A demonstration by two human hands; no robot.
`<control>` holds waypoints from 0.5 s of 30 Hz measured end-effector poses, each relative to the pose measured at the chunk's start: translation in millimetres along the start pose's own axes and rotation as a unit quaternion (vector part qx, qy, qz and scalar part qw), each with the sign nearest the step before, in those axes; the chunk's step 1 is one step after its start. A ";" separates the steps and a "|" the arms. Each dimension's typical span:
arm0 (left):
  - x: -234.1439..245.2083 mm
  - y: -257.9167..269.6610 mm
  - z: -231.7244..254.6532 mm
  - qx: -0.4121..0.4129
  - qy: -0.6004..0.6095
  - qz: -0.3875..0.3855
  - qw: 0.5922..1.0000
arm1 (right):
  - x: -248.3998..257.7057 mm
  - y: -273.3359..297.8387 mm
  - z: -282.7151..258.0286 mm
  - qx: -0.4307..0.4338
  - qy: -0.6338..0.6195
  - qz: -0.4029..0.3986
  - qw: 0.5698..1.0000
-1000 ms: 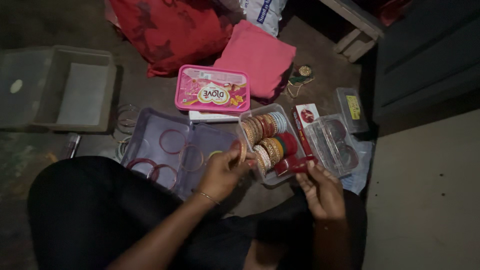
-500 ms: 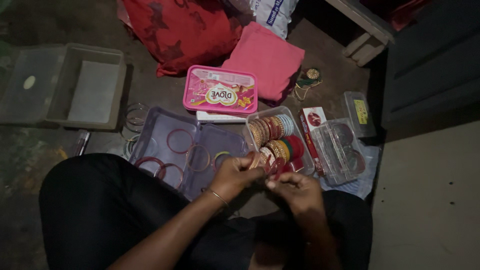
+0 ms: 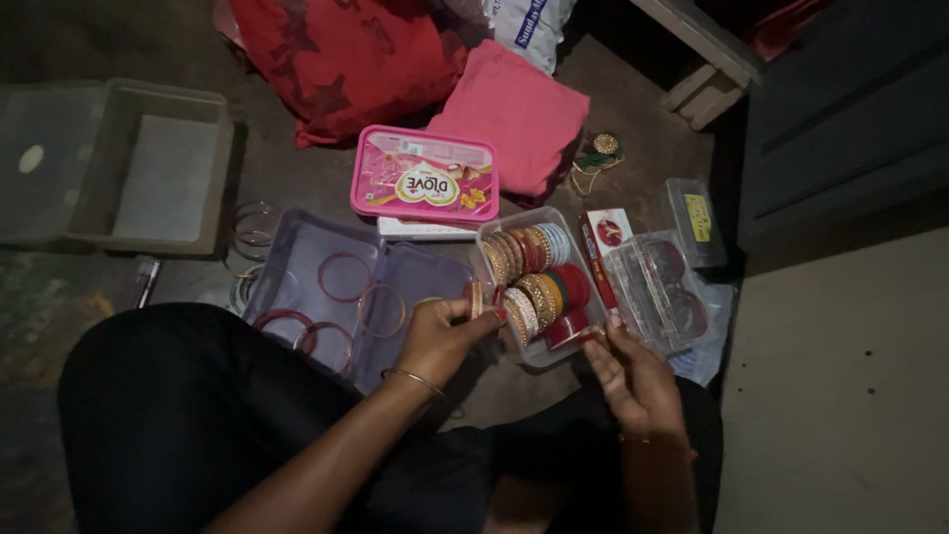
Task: The person sits on the floor and organizes bangles from a plastic container into a pink container. They pick up bangles, separate them, and place them into the pink container.
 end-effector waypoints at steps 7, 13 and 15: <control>11.3 -6.9 -11.7 -0.003 -0.029 0.025 0.999 | -3.0 -8.3 9.8 -0.024 0.046 0.046 0.998; 22.5 -5.2 -4.3 -0.058 -0.097 0.050 0.992 | 23.3 -22.8 -11.1 0.009 0.165 0.080 0.983; 20.1 -5.9 -8.5 -0.025 -0.034 0.041 0.998 | 22.1 -22.5 -12.3 0.024 0.248 0.060 0.967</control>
Point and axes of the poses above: each hand's wrist, its own y-axis away from the middle knuckle, its own x-axis out of the back of the hand, z = x × y, the point moved 10 cm from there along -y, towards the middle knuckle, and after that the axes turned 9 degrees about y, right-handed, at the moved point
